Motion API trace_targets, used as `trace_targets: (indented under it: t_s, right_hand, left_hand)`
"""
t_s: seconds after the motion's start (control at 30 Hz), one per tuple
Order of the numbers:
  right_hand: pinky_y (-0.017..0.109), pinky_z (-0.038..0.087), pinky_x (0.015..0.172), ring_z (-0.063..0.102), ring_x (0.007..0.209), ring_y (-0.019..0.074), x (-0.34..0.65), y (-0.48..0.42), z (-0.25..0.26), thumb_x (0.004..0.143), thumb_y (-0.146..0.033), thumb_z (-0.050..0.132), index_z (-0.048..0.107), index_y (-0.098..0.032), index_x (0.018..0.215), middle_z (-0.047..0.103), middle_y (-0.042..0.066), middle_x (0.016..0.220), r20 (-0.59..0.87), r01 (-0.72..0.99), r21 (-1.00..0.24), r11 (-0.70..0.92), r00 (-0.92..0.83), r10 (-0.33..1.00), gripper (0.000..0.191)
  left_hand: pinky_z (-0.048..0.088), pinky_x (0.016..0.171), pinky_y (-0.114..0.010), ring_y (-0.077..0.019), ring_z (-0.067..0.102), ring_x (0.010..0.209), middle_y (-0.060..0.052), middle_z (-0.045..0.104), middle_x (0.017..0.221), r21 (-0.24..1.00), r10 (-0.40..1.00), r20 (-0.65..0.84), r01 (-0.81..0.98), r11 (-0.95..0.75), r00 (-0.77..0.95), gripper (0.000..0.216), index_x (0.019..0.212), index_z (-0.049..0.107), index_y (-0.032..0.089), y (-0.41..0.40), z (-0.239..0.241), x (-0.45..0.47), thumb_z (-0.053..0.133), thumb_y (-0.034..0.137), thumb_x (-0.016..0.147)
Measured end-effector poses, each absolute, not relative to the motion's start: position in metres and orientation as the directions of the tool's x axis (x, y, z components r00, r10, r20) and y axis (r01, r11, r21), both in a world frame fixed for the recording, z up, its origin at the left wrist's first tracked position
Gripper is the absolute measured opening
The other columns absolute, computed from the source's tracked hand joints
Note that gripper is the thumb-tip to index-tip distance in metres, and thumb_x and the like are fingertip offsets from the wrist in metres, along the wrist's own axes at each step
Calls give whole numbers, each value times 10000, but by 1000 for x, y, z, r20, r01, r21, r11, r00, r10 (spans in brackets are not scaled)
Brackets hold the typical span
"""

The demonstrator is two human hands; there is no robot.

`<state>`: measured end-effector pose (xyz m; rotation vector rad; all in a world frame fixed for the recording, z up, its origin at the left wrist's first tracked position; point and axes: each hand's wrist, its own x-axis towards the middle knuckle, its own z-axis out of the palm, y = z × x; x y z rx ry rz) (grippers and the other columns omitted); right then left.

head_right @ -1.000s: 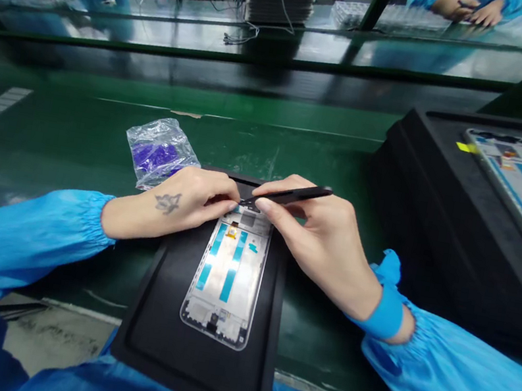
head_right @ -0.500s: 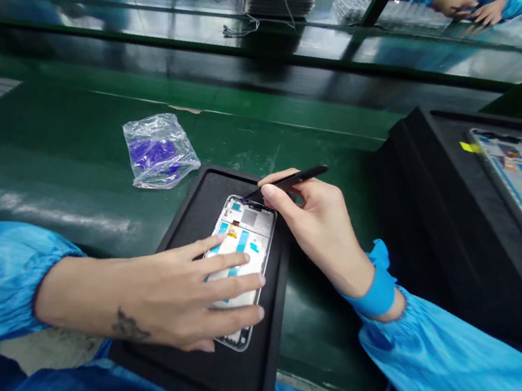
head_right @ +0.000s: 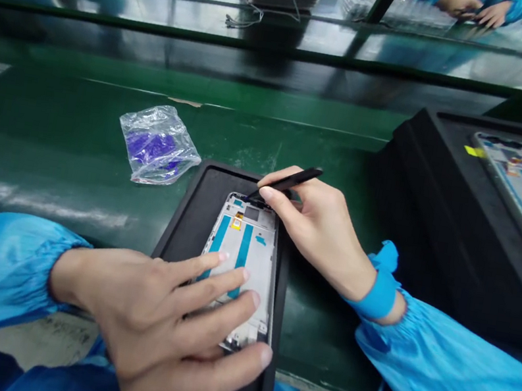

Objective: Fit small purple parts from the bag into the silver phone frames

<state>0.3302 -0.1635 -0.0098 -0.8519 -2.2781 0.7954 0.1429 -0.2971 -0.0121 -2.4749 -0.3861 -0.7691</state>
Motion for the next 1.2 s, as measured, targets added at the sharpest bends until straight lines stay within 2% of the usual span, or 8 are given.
trace_targets:
  t_s: [0.13,0.27,0.4,0.57,0.83,1.0,1.2]
  right_hand:
    - [352,537,727,705,843,229,330,-165,-9,937,-394,633,752,-222,956,753,55,983,318,376,-652,658,-653,687,210]
    - [344,520,663,690,791,218,328,-167,-8,942,-378,619,750,-227,971,751,54,972,312,386,-641,663,-658,685,202]
    - [350,536,691,695,802,214,328,-168,-8,947,-357,612,739,-229,983,746,49,981,316,384,-634,671,-663,678,183]
    - [382,567,761,708,866,234,330,-172,-9,946,-351,616,732,-245,1013,744,55,1016,324,387,-618,684,-668,670,171]
    - [338,576,709,710,867,213,333,-169,-10,940,-346,634,734,-222,1011,745,56,1019,316,375,-656,655,-651,690,175]
    - [333,574,701,716,854,218,330,-167,-10,930,-381,646,748,-226,979,755,53,1018,299,382,-679,628,-636,711,192]
    - [313,569,666,717,849,219,327,-167,-10,919,-401,658,757,-220,928,764,50,1000,289,399,-696,597,-605,742,207]
  left_hand:
    - [645,623,-327,-236,759,798,-90,779,925,-349,135,601,410,-843,788,375,1180,746,169,-296,-4,146,468,379,1039]
    - [647,628,-314,-220,759,788,-78,781,913,-334,162,618,443,-832,770,335,1159,753,194,-297,-1,147,487,355,1036]
    - [643,644,-307,-209,755,797,-70,782,943,-330,185,599,451,-830,779,330,1178,743,215,-298,-1,146,473,347,1040]
    - [653,681,-352,-251,759,855,-115,772,971,-308,193,582,434,-847,790,326,1198,724,174,-300,0,145,512,352,1025]
    - [656,730,-357,-236,749,910,-80,770,1008,-359,184,563,439,-824,806,325,1230,704,226,-300,-3,143,477,348,1032]
    - [664,719,-379,-265,757,906,-102,768,961,-333,166,583,419,-845,796,302,1190,725,196,-299,-3,143,533,345,1011]
    - [656,696,-376,-264,757,879,-116,766,975,-341,164,578,420,-841,799,345,1217,715,173,-299,-2,143,515,374,1019]
